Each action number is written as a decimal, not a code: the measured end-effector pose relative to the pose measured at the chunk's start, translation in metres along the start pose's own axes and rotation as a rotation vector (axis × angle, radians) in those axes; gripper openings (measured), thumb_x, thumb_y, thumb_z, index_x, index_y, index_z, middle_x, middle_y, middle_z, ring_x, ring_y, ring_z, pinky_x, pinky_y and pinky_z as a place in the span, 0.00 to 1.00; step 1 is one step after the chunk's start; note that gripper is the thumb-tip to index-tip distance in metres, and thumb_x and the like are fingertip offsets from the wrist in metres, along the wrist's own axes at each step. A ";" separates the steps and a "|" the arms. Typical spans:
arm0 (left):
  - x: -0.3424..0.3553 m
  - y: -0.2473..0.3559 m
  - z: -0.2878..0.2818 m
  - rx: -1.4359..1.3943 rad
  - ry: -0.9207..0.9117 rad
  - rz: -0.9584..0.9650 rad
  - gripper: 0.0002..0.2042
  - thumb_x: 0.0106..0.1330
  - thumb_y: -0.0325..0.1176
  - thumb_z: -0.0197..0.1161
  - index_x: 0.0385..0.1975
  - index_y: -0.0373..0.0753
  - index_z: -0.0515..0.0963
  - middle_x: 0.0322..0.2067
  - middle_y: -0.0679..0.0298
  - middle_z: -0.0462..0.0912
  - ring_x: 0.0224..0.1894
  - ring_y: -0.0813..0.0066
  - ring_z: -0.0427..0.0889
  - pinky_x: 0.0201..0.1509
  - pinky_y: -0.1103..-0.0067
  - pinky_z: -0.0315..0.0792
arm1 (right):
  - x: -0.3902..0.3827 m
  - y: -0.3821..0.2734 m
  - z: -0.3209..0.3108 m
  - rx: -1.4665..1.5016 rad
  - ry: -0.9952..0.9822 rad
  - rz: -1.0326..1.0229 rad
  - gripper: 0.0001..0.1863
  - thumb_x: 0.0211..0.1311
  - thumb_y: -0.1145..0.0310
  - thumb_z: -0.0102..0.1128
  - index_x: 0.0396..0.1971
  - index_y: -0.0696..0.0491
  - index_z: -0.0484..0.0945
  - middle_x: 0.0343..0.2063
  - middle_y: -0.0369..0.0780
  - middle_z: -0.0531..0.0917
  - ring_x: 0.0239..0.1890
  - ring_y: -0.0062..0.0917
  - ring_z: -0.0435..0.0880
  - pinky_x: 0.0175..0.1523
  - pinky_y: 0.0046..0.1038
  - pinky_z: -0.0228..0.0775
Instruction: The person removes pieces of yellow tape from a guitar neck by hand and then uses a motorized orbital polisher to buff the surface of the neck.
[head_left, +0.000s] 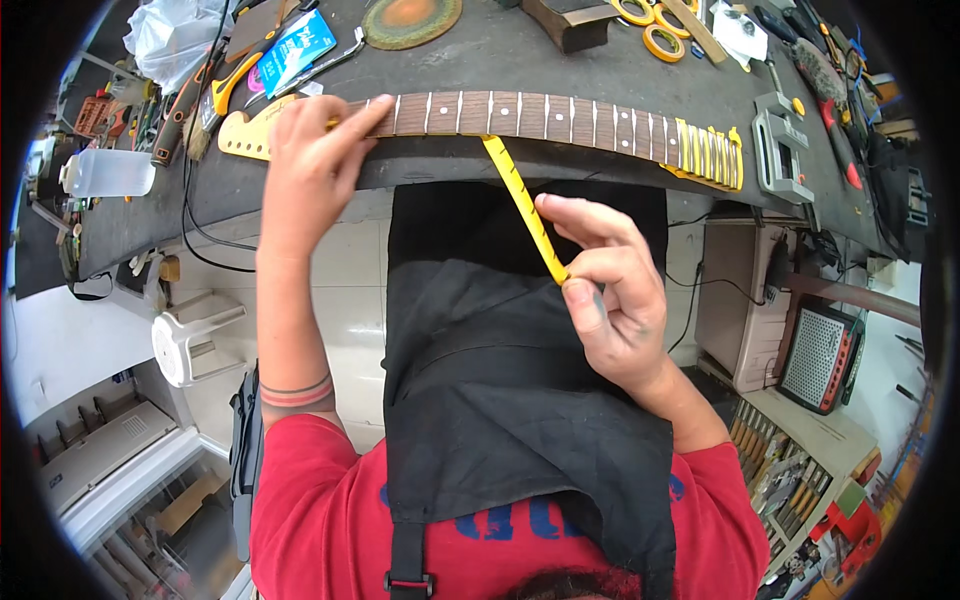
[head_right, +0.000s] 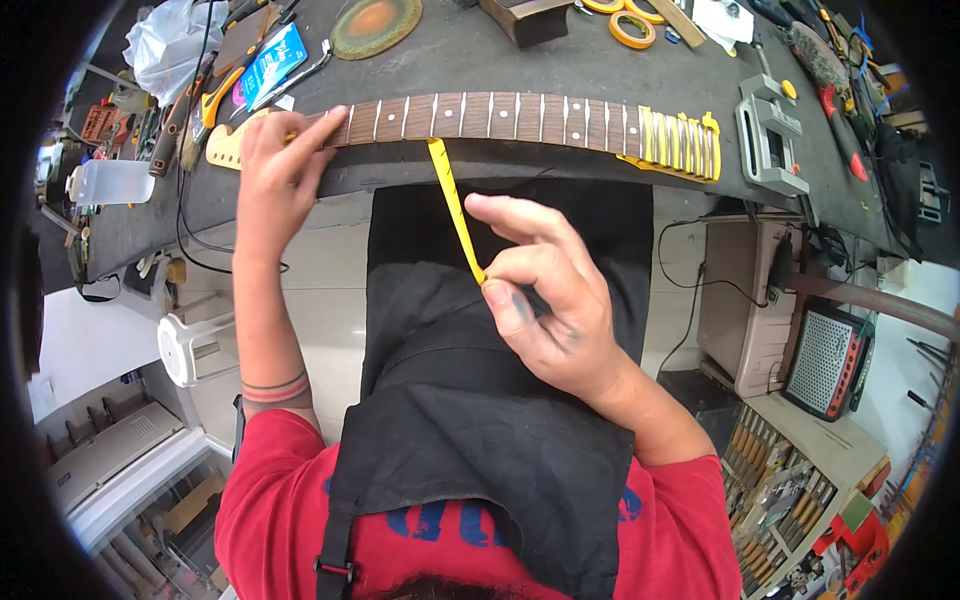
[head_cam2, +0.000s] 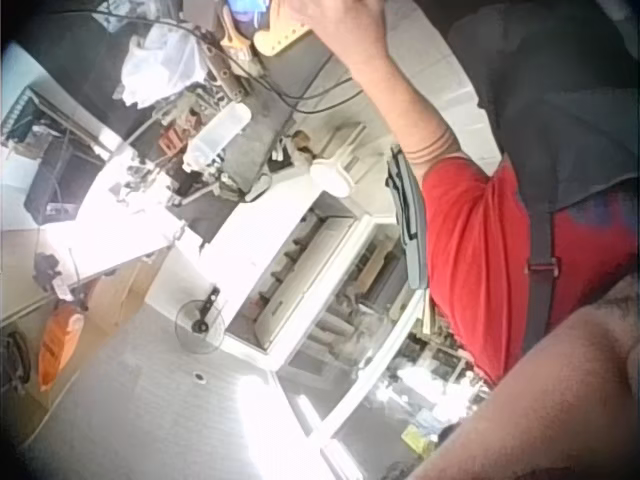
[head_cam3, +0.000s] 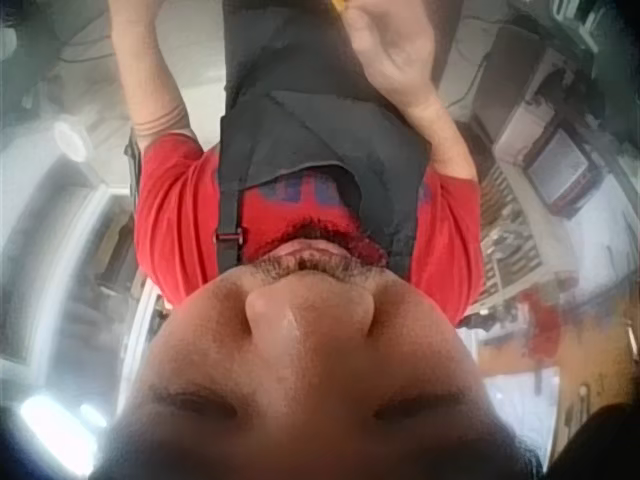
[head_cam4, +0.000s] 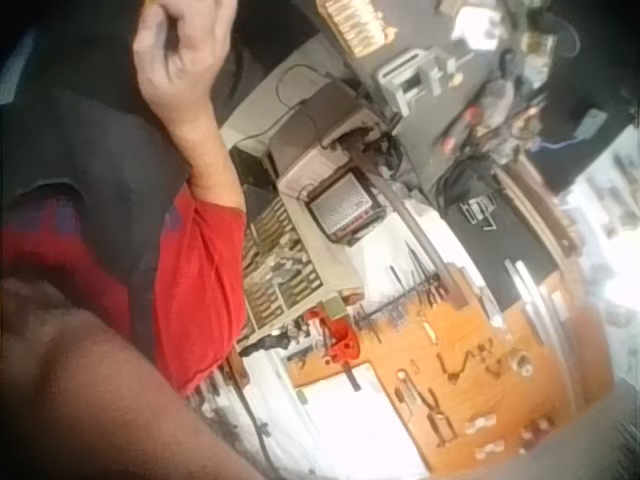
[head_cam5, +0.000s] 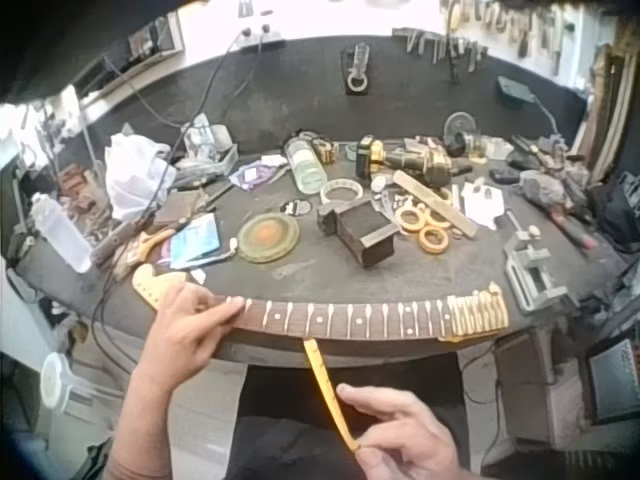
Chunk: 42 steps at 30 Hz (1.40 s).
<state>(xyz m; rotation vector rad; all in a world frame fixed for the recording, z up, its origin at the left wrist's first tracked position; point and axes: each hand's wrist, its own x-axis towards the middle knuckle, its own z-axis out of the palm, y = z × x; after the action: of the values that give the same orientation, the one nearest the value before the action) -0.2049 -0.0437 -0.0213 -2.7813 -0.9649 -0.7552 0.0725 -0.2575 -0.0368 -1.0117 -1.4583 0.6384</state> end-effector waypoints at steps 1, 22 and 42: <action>-0.004 -0.011 -0.009 -0.007 -0.004 -0.035 0.26 0.62 0.27 0.75 0.62 0.50 0.88 0.43 0.63 0.79 0.51 0.58 0.78 0.61 0.63 0.71 | -0.002 0.001 0.003 -0.005 -0.024 0.001 0.06 0.71 0.80 0.68 0.43 0.57 0.80 0.66 0.56 0.81 0.64 0.45 0.85 0.69 0.42 0.80; -0.022 -0.076 -0.035 -0.070 -0.242 -0.224 0.24 0.67 0.37 0.73 0.64 0.49 0.86 0.42 0.59 0.79 0.52 0.54 0.75 0.66 0.62 0.69 | -0.013 -0.015 0.019 -0.089 -0.291 -0.213 0.18 0.53 0.84 0.74 0.40 0.57 0.76 0.62 0.56 0.84 0.63 0.57 0.88 0.63 0.46 0.88; -0.031 -0.045 -0.023 0.098 -0.148 -0.297 0.20 0.68 0.37 0.73 0.60 0.45 0.86 0.40 0.60 0.86 0.48 0.55 0.79 0.58 0.60 0.72 | 0.019 -0.028 0.051 -0.058 -0.315 -0.309 0.11 0.58 0.74 0.73 0.39 0.57 0.82 0.59 0.50 0.85 0.62 0.48 0.89 0.59 0.38 0.88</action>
<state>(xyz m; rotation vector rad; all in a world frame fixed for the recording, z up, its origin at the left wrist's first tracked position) -0.2629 -0.0312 -0.0189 -2.6716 -1.4242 -0.5198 0.0180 -0.2456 -0.0117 -0.7281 -1.8738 0.5480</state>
